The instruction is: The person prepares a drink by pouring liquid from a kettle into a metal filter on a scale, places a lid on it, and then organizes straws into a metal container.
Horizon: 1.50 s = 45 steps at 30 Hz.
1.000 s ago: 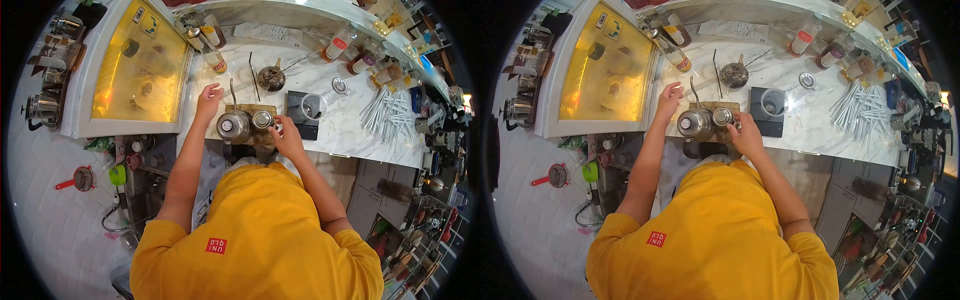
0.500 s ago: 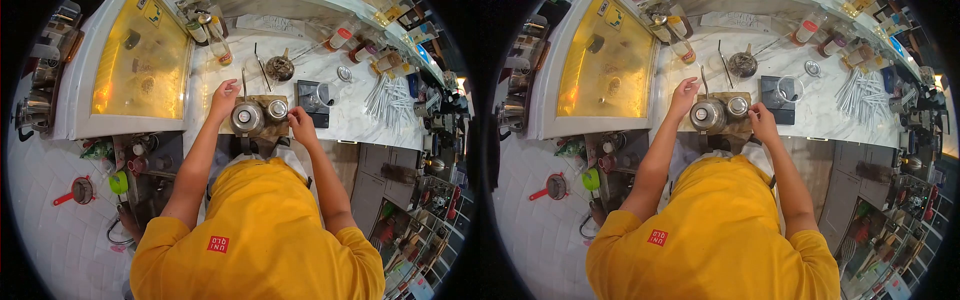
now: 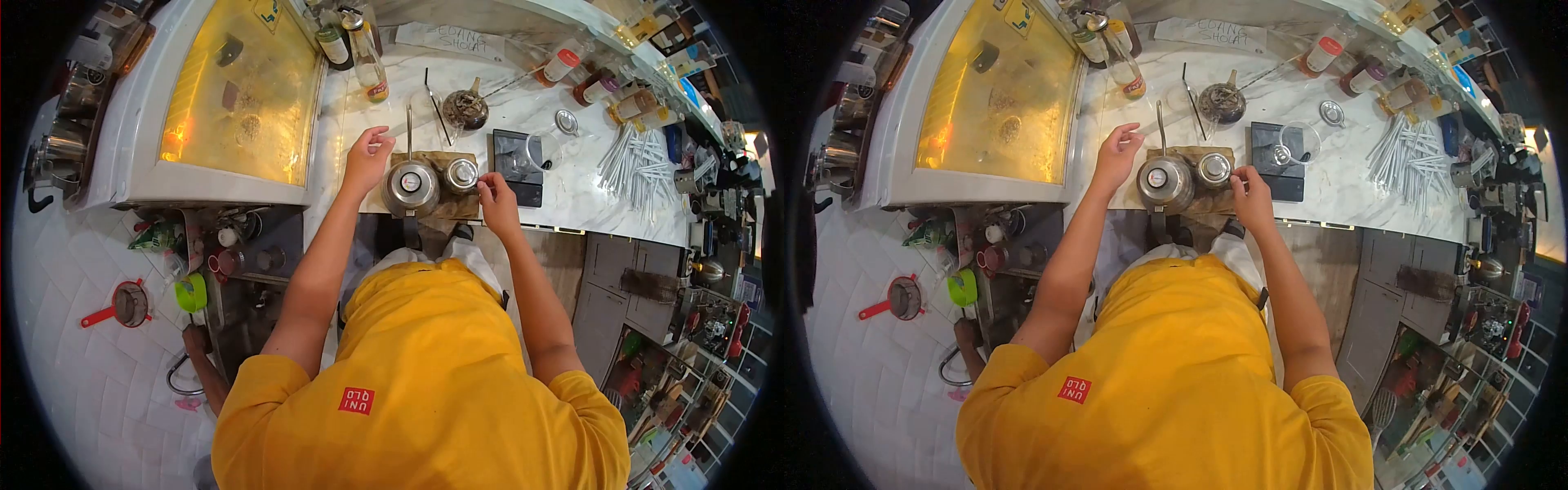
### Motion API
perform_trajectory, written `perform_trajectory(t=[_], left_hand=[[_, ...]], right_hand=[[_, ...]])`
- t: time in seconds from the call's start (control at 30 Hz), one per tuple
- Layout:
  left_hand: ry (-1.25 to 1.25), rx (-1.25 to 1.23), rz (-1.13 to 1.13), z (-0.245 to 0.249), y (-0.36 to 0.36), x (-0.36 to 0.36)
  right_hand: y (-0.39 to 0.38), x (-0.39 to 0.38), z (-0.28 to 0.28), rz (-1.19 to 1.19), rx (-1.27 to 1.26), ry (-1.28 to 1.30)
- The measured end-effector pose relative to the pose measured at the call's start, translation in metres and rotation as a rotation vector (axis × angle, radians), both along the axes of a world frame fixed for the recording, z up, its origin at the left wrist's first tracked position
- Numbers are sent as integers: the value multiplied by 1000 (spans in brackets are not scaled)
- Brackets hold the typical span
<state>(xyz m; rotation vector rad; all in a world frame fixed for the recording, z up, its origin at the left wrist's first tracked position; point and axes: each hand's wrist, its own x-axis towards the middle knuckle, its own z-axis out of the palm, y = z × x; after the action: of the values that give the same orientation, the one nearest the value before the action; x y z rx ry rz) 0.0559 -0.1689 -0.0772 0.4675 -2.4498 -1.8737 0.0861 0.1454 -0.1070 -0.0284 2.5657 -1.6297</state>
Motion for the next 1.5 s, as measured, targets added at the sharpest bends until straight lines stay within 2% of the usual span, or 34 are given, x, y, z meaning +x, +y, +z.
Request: perform_trajectory(t=[0.23, 0.37, 0.47, 0.63, 0.83, 1.03, 1.13, 1.37, 1.43, 1.5], left_hand=[[34, -91, -94, 6, 14, -42], [50, -142, -124, -8, 15, -61], [38, -135, -204, -4, 16, -65], [15, -74, -200, -14, 14, -70], [-38, -43, -235, -8, 10, -69], [-21, -71, -236, -14, 6, -72], [32, -125, -189, 3, 10, -57], [169, -154, -55, 29, 7, -2], [179, -145, -14, 31, 5, 16], [168, -134, 21, 36, 7, 38]], right_hand=[[1, 3, 1, -19, 126, -69], [1, 1, -6, -7, 44, -95], [-2, 6, -8, -43, -47, -116], [-8, 11, -22, -139, -133, -125], [-19, 19, -9, -249, -103, -158], [-30, 24, 1, -300, 24, -8], [-28, 24, -6, -294, 61, 40], [-13, 19, -25, -268, -180, -109], [-16, 29, 1, -294, -190, -110], [-7, 36, -5, -245, -136, -88]])
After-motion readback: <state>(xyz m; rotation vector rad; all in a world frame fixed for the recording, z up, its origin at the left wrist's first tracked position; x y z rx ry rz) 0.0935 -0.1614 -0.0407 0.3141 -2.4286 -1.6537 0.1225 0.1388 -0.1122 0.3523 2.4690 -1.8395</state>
